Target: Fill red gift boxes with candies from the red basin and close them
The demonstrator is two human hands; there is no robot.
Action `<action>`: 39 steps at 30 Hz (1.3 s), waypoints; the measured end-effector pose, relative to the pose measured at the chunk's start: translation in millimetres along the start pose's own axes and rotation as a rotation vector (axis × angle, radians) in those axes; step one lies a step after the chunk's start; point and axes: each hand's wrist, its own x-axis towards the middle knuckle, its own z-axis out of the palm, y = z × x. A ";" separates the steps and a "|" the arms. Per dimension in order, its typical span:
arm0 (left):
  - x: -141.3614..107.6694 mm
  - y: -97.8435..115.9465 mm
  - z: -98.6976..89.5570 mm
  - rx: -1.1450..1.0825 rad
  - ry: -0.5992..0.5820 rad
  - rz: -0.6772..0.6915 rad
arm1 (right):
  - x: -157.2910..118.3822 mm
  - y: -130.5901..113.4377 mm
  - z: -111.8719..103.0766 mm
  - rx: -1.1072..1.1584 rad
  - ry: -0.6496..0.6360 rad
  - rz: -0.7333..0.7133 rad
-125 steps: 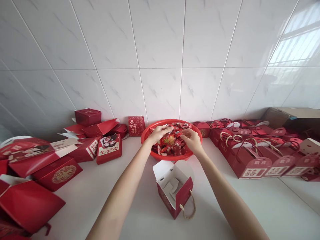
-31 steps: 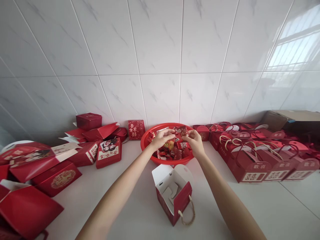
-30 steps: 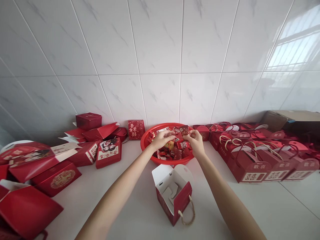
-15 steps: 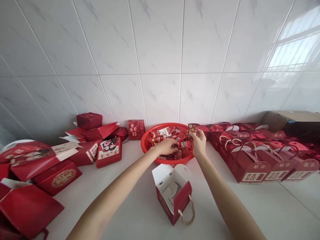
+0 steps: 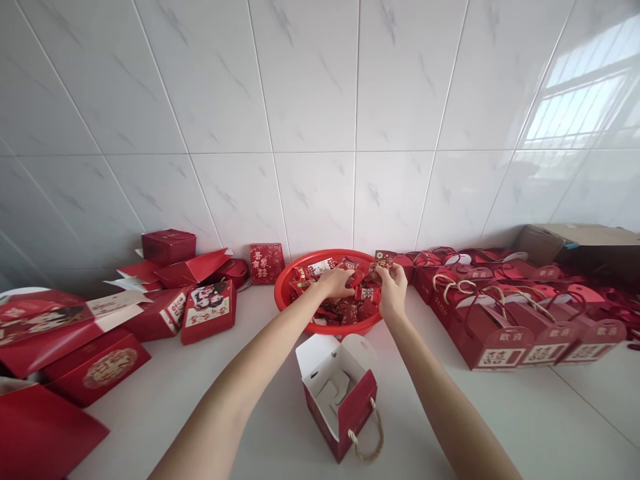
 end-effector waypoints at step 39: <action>1.8 -27.0 12.8 -0.303 0.144 -0.002 | -0.7 0.5 -0.9 -0.042 -0.017 -0.016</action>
